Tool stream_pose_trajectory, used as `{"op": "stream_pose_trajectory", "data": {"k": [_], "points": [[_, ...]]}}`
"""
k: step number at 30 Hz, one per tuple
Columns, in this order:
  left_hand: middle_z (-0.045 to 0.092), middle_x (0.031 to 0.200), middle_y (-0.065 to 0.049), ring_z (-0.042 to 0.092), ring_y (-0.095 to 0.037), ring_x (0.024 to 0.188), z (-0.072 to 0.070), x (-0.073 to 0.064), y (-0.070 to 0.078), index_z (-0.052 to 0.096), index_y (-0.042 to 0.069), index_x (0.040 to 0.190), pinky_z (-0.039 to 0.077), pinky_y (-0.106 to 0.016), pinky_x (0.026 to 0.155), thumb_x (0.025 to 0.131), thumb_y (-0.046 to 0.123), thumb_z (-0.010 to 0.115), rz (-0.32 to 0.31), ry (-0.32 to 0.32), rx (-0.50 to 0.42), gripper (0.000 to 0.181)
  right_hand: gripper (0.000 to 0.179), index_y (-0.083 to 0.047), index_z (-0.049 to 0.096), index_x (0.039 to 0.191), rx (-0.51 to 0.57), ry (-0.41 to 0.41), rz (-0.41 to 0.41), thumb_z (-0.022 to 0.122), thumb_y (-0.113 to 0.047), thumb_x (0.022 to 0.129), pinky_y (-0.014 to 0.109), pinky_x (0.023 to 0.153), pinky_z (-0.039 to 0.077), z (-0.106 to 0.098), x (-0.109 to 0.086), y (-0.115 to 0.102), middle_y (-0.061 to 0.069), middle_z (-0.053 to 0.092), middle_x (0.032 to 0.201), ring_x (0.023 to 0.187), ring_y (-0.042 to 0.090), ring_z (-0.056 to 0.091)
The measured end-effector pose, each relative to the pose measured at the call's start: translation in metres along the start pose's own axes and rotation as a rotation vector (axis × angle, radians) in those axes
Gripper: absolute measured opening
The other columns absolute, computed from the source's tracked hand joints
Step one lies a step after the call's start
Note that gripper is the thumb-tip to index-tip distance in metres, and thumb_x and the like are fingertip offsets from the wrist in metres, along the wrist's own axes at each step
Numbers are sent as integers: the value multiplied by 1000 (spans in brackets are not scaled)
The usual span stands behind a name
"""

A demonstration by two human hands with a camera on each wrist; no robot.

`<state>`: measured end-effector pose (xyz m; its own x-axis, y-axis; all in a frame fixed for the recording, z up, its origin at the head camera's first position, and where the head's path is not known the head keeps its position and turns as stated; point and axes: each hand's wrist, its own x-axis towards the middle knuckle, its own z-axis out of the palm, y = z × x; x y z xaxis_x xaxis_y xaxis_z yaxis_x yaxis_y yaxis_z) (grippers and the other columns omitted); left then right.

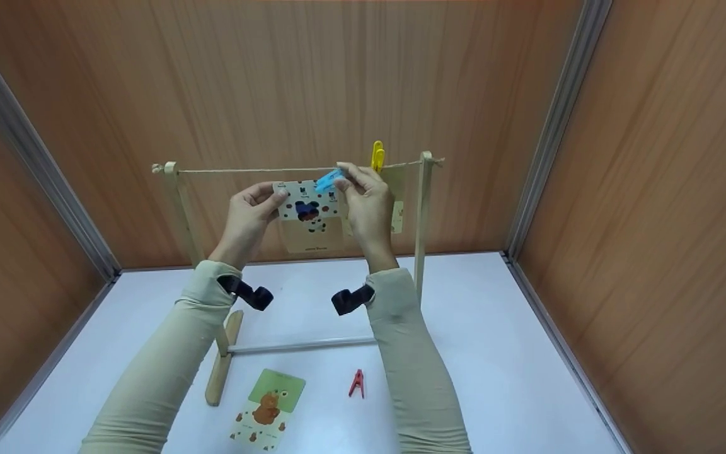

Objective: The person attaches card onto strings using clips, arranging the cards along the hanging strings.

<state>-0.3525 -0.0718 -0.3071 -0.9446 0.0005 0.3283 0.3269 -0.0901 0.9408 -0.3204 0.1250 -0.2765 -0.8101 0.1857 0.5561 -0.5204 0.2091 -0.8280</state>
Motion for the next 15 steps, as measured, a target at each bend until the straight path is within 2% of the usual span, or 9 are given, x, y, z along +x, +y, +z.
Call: {"op": "stream_pose_trajectory", "data": {"k": [5, 15], "points": [[69, 104, -6, 62, -12, 97, 3, 0, 4, 66, 2, 111, 48, -29, 94, 92, 15, 64, 2, 7, -20, 22, 28, -4, 69, 115, 31, 19, -29, 65, -9, 88, 22, 91, 51, 0, 1, -4, 11, 65, 113, 104, 14, 62], [68, 110, -10, 62, -15, 103, 7, 0, 5, 66, 3, 113, 48, -31, 96, 93, 17, 63, 24, -10, 48, 24, 28, -4, 69, 115, 34, 23, -47, 65, -9, 88, 21, 92, 51, -2, 5, -13, 9, 65, 113, 106, 14, 62]]}}
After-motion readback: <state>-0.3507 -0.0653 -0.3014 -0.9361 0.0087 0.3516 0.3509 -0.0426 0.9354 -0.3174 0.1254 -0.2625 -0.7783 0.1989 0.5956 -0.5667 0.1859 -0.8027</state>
